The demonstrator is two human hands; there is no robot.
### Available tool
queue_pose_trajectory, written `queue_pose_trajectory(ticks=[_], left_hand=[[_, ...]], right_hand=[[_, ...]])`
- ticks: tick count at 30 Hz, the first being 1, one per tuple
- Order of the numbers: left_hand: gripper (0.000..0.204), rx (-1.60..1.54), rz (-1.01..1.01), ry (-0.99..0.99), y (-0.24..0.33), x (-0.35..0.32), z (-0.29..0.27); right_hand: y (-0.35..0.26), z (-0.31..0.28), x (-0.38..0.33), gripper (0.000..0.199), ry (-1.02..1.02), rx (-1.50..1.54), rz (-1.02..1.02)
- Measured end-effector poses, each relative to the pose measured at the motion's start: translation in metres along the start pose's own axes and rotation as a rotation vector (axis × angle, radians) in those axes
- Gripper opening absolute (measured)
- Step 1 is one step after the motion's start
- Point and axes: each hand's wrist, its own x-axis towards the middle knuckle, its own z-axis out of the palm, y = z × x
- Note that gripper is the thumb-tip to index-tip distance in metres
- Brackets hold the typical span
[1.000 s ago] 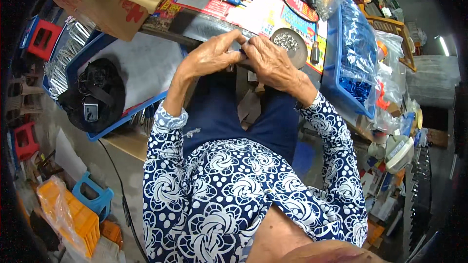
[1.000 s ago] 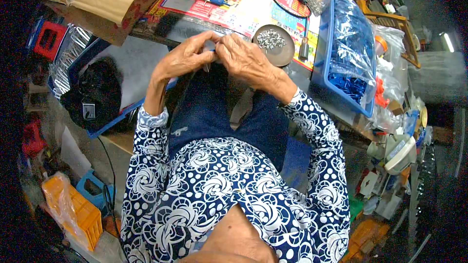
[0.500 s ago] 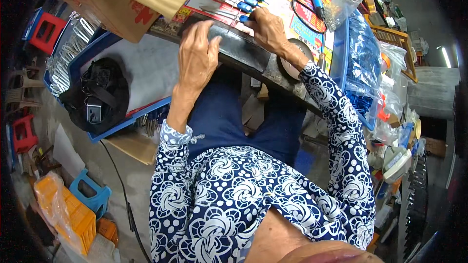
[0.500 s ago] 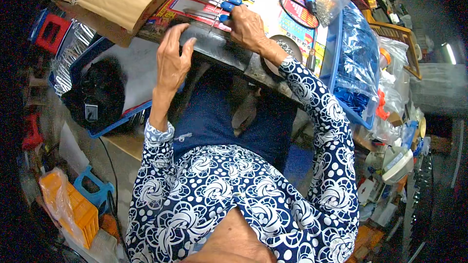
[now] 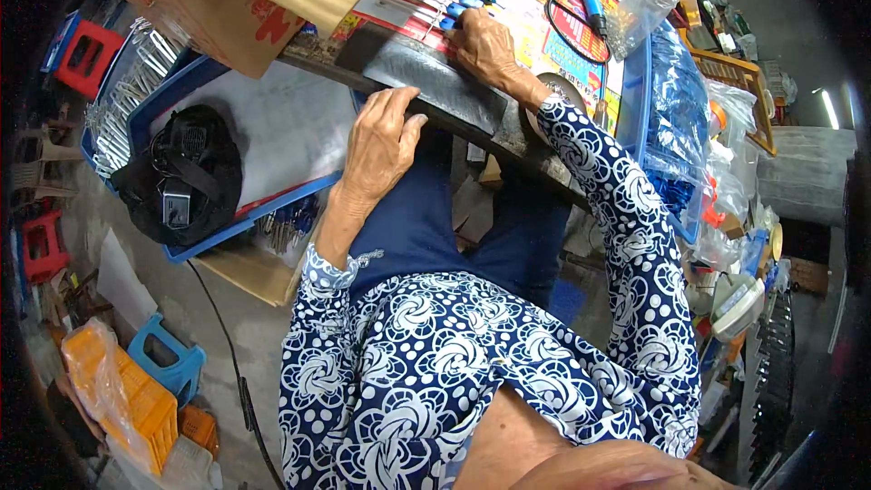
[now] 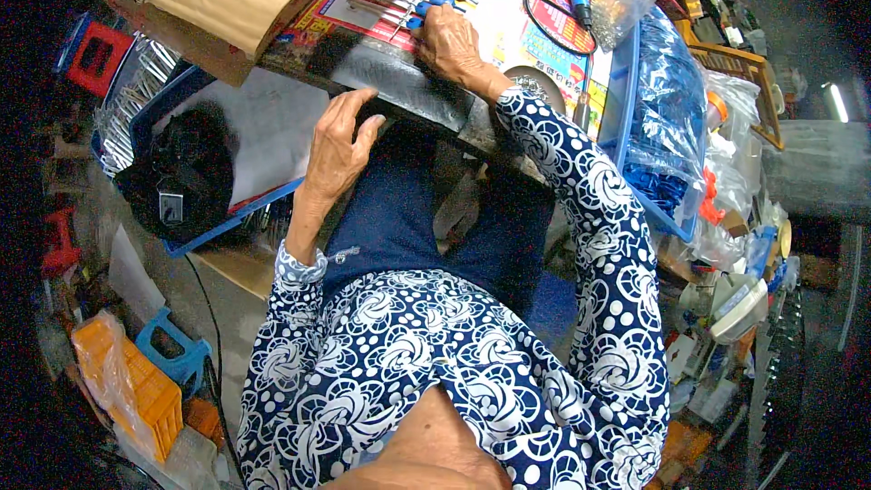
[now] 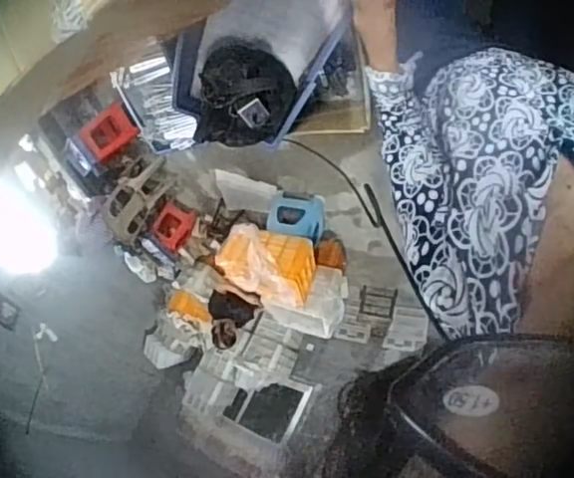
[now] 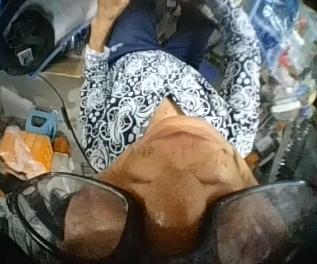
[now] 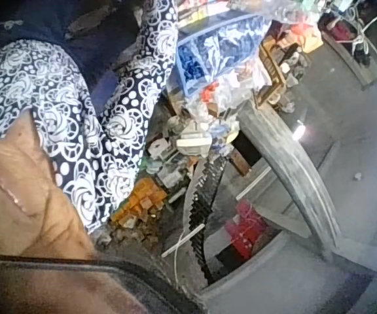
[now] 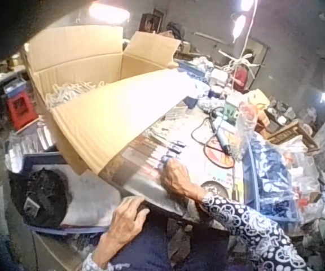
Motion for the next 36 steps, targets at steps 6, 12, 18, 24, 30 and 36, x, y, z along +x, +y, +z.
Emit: queue_pose_trajectory(ticks=[6,12,18,24,30,36], left_hand=[[0.023,-0.100,0.035,0.004,0.021,0.002,-0.015],[0.017,-0.289,0.156,0.321,0.070,0.006,-0.046],[0.030,-0.258,0.171,1.204,0.124,0.006,-0.103],[0.029,-0.328,0.328,1.200,0.136,-0.005,-0.106],[0.028,-0.369,0.501,1.186,0.141,-0.011,-0.121],[0.027,-0.398,0.751,1.230,0.136,-0.002,-0.147]], right_hand=[[-0.001,0.000,-0.001,0.027,-0.003,0.001,0.014],[0.013,-0.003,-0.003,0.028,-0.034,0.010,0.014],[0.013,-0.017,-0.002,0.029,0.014,-0.001,0.023],[0.021,-0.049,0.006,0.023,0.112,-0.077,0.018],[0.017,-0.087,0.012,0.018,0.110,0.021,0.023],[-0.022,-0.143,0.044,0.020,0.122,0.151,0.051]])
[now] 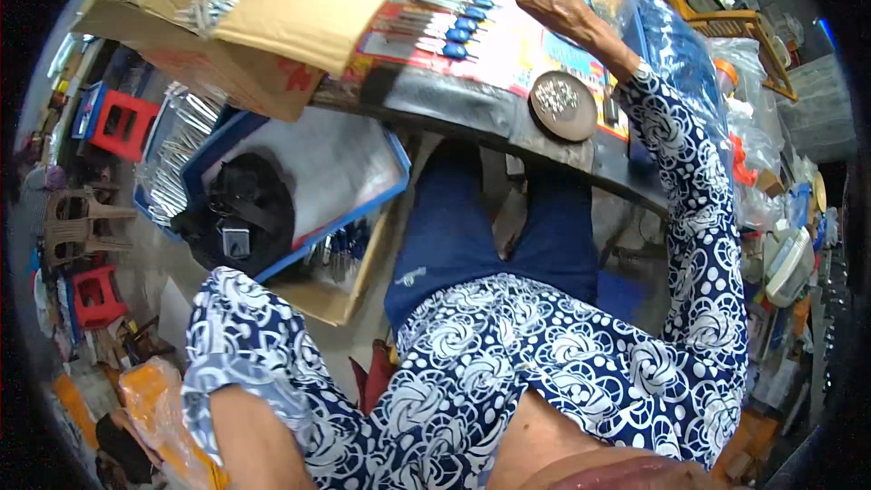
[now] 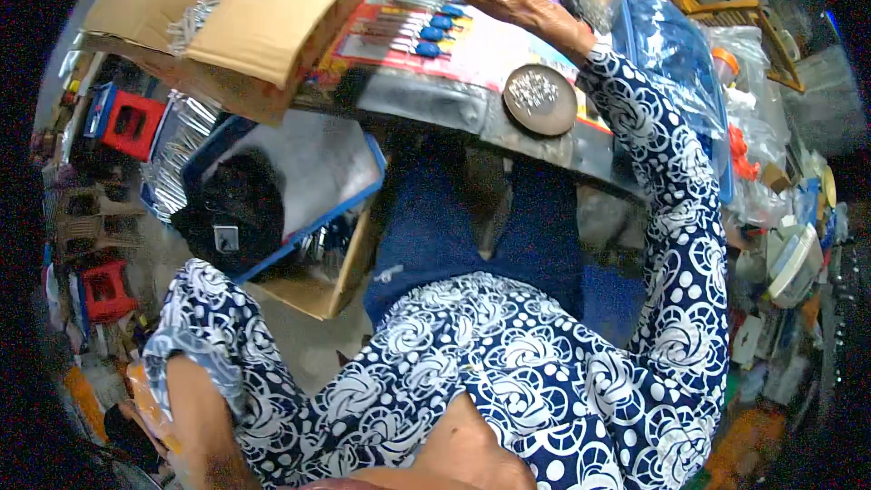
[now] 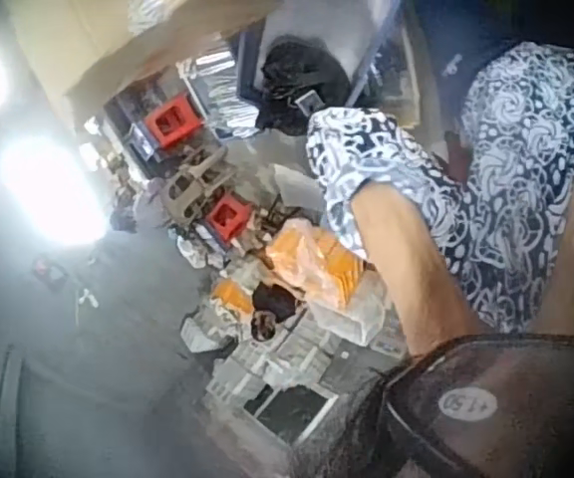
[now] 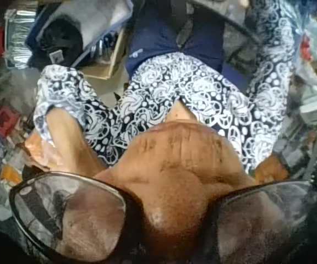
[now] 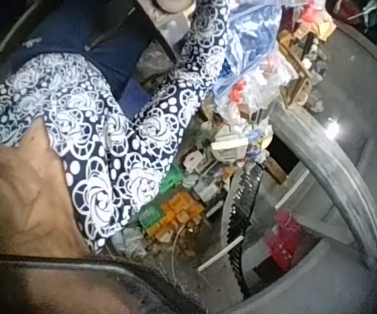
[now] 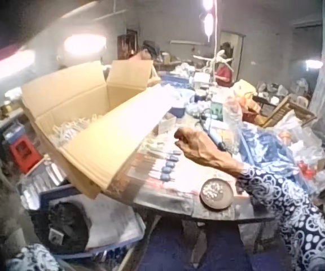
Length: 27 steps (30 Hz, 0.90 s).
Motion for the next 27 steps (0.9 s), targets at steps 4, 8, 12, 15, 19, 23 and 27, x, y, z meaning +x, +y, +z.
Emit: queue_pose_trajectory(ticks=[4,8,12,15,19,23,27], left_hand=[[0.027,-0.102,0.141,0.050,-0.014,0.017,0.005],[0.027,-0.133,0.275,0.060,-0.012,0.042,0.003],[0.026,-0.177,0.397,0.072,-0.019,0.056,0.005],[0.026,-0.218,0.465,0.094,-0.012,0.063,-0.001],[0.023,0.018,0.319,-0.240,-0.087,0.072,0.005],[0.025,0.182,-0.020,-0.278,-0.124,0.041,0.021],[0.025,0.076,-0.309,-0.644,-0.077,-0.009,0.017]], right_hand=[[-0.038,-0.025,0.019,0.017,0.143,0.003,-0.143],[-0.092,-0.026,0.002,0.027,0.178,-0.048,-0.684],[-0.131,-0.007,-0.033,0.037,-0.243,0.054,-1.046],[-0.144,-0.003,-0.041,0.029,-0.441,0.167,-1.141],[-0.160,-0.007,-0.076,0.019,-0.492,0.143,-1.344],[-0.150,-0.009,-0.053,0.020,-0.440,0.103,-1.413],[-0.137,-0.051,0.103,0.021,-0.029,-0.004,-1.151]])
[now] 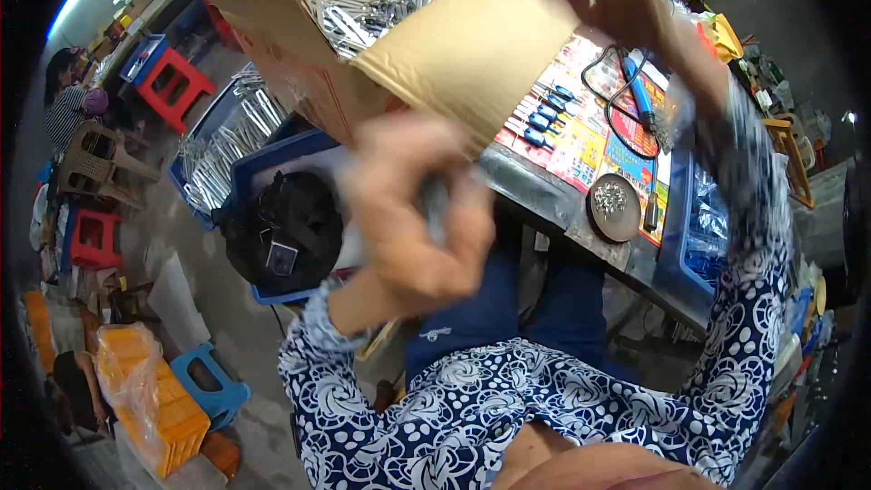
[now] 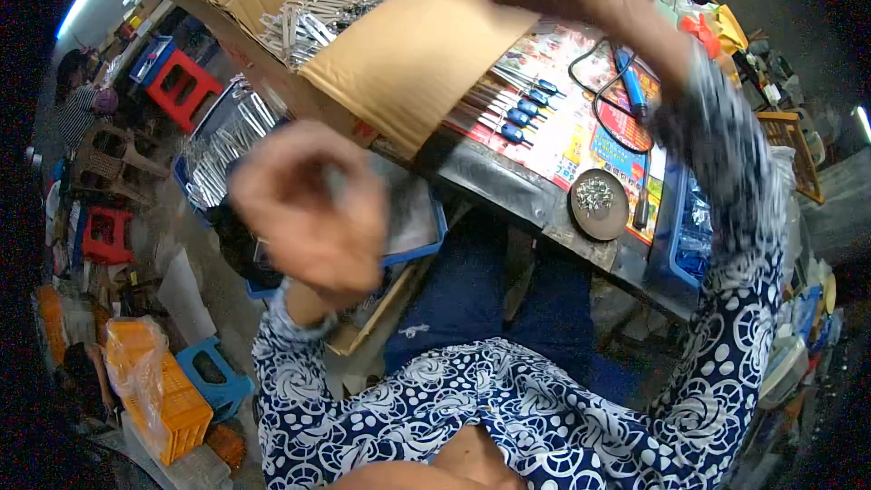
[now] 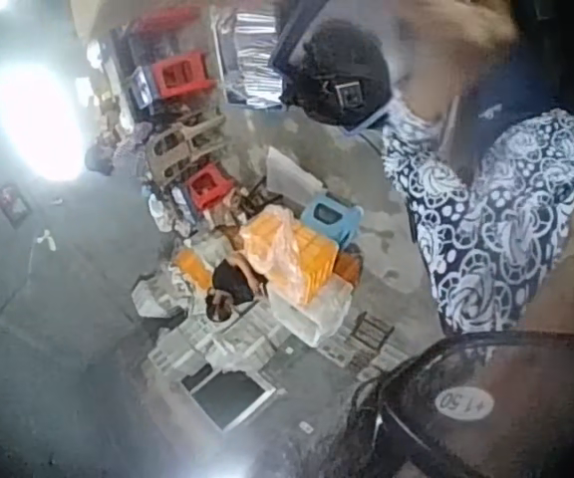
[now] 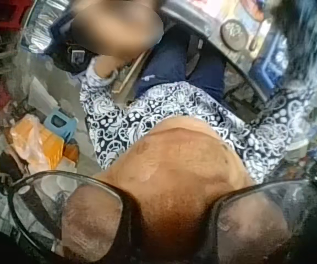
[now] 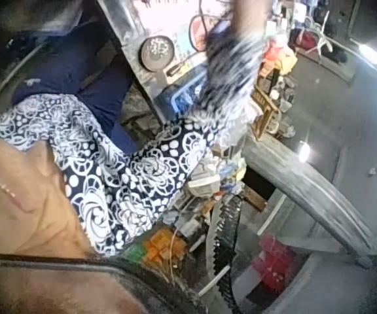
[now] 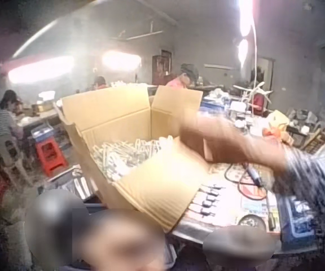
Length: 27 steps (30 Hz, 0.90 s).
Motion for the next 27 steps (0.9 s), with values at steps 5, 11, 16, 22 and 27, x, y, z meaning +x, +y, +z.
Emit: queue_pose_trajectory(ticks=[5,11,16,22,27], left_hand=[[0.044,-0.197,-0.115,-0.395,0.029,-0.063,0.007],[0.039,0.202,-0.220,-0.364,0.015,-0.067,-0.056],[0.034,0.119,-0.390,-0.060,-0.002,-0.065,-0.053],[0.028,0.058,-0.279,-0.296,0.007,-0.081,-0.028],[0.026,0.026,-0.469,-0.506,0.011,-0.089,-0.026]], right_hand=[[0.116,0.017,-0.011,0.020,0.087,-0.077,0.457],[-0.008,0.065,-0.015,0.020,-0.146,0.359,0.264],[-0.008,0.045,-0.004,0.015,-0.148,-0.160,-0.172],[0.048,0.039,0.005,0.010,-0.106,-0.112,0.211],[0.057,0.036,0.012,0.010,-0.057,-0.056,0.248]])
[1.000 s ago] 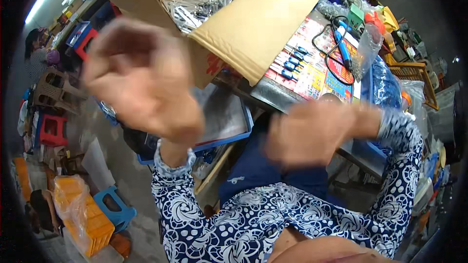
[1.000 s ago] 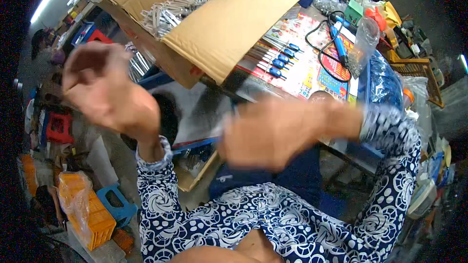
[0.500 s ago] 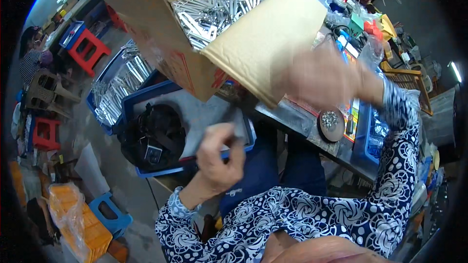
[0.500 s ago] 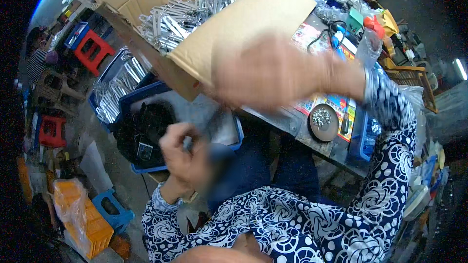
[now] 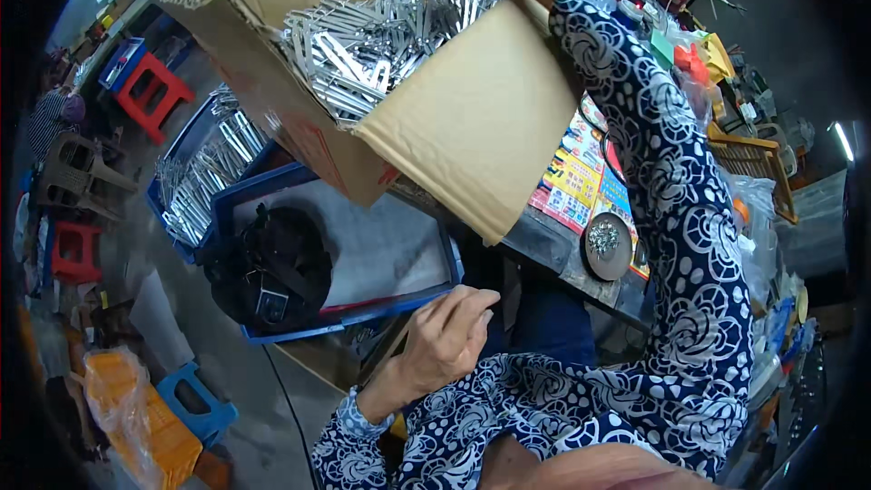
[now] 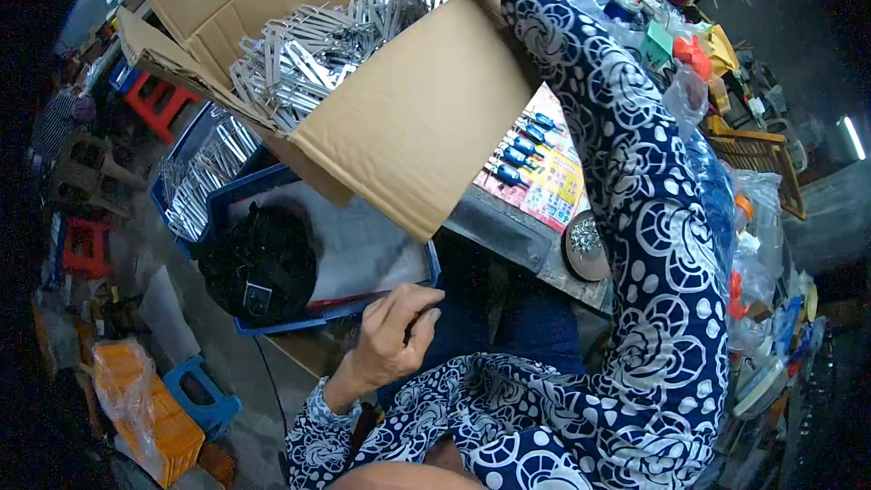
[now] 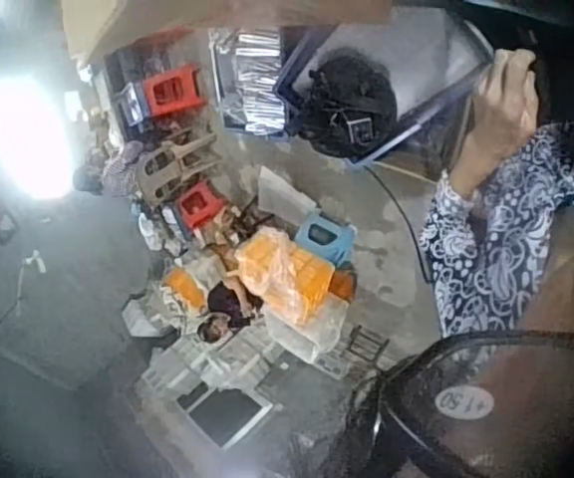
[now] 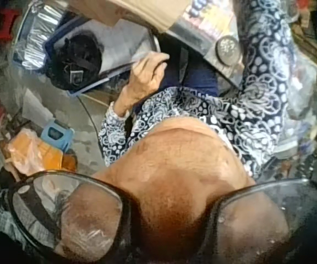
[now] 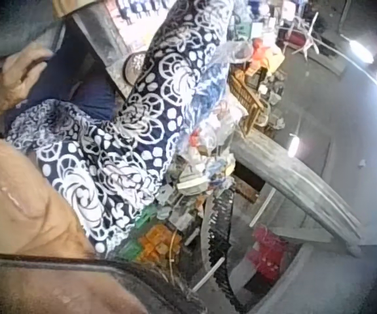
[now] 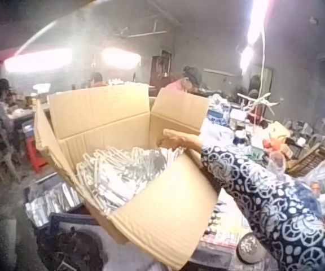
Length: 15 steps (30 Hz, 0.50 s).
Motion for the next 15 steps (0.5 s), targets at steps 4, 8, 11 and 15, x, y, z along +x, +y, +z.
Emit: queue_pose_trajectory(ticks=[4,8,11,15], left_hand=[[0.023,-0.011,-0.047,-0.038,-0.005,0.003,0.009],[0.020,-0.010,-0.043,-0.087,-0.005,0.001,0.017],[0.018,-0.013,-0.065,-0.118,-0.004,-0.002,0.021],[0.016,-0.018,-0.117,-0.135,-0.006,-0.010,0.026]], right_hand=[[0.005,-0.001,0.001,0.010,0.016,0.052,0.044],[0.006,-0.002,0.003,0.010,0.030,0.100,0.087],[0.005,-0.004,0.006,0.010,0.041,0.135,0.110],[0.001,-0.001,0.007,0.011,0.054,0.192,0.153]])
